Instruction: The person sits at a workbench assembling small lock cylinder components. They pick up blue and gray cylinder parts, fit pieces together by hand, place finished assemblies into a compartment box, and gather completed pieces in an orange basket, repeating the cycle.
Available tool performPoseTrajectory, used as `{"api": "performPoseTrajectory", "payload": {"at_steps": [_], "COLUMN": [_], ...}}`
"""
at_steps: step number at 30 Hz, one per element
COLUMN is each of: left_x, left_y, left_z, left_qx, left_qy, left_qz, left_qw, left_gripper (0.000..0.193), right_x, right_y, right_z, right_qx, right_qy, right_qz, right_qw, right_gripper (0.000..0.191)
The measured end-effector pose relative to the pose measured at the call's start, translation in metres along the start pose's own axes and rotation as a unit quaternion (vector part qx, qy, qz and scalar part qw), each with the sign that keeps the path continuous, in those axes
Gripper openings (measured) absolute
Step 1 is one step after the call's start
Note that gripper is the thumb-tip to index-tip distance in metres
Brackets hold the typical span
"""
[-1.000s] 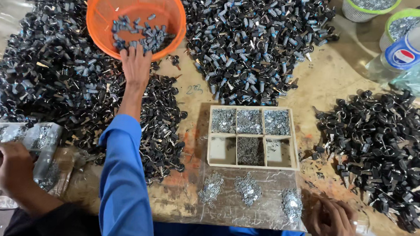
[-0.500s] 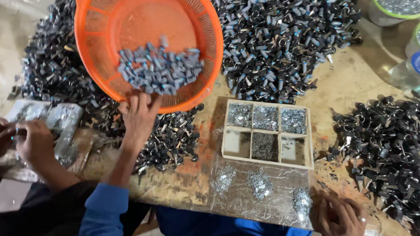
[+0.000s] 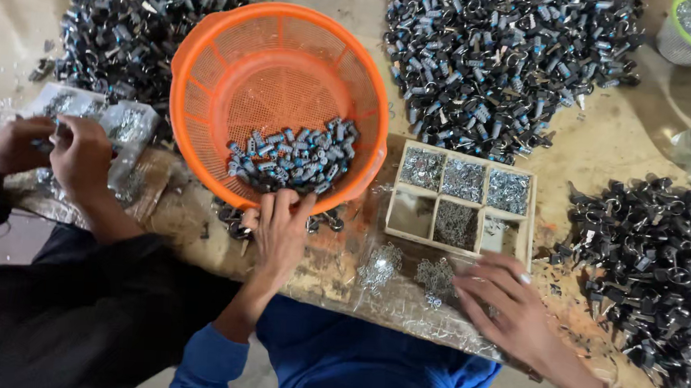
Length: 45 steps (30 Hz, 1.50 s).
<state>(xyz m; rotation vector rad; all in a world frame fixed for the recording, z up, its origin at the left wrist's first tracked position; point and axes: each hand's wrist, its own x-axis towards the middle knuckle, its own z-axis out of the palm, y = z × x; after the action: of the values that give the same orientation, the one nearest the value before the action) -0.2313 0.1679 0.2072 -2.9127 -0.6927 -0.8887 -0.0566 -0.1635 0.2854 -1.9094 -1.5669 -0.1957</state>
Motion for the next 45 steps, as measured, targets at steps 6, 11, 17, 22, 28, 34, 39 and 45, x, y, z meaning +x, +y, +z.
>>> {"api": "performPoseTrajectory", "payload": {"at_steps": [6,11,17,22,28,34,39,45], "left_x": [-0.036,-0.073,-0.078,-0.058,-0.041,-0.023,-0.007,-0.001], "left_y": [0.0,-0.006,-0.034,-0.06,-0.051,-0.016,0.012,0.039], "left_z": [-0.02,-0.045,-0.026,0.001,0.032,0.072,0.092,0.111], "left_qx": [-0.031,-0.163,-0.504,-0.669,-0.704,-0.704,-0.692,-0.697], "left_qy": [0.102,0.226,0.348,0.239,0.222,0.246,0.262,0.278], "left_qz": [-0.055,-0.08,-0.388,-0.457,-0.358,-0.367,-0.347,-0.312], "left_qw": [0.993,0.957,0.689,0.535,0.572,0.556,0.576,0.583], "left_gripper": [0.043,0.045,0.085,0.097,0.108,0.11,0.105,0.107], "right_x": [0.098,0.186,0.249,0.256,0.256,0.251,0.241,0.242], "right_y": [-0.018,-0.053,-0.093,-0.091,-0.062,-0.022,0.006,0.047], "right_z": [0.084,0.151,0.195,0.219,0.225,0.223,0.217,0.208], "right_qx": [0.103,0.148,0.001,-0.091,-0.06,-0.087,-0.066,0.031], "right_qy": [-0.024,-0.008,-0.205,-0.288,-0.252,-0.284,-0.204,-0.051], "right_qz": [-0.067,-0.052,-0.008,-0.024,-0.033,0.027,0.04,0.112], "right_qw": [0.992,0.988,0.979,0.953,0.965,0.954,0.976,0.992], "right_gripper": [0.027,0.033,0.102,0.117,0.116,0.109,0.094,0.053]}}
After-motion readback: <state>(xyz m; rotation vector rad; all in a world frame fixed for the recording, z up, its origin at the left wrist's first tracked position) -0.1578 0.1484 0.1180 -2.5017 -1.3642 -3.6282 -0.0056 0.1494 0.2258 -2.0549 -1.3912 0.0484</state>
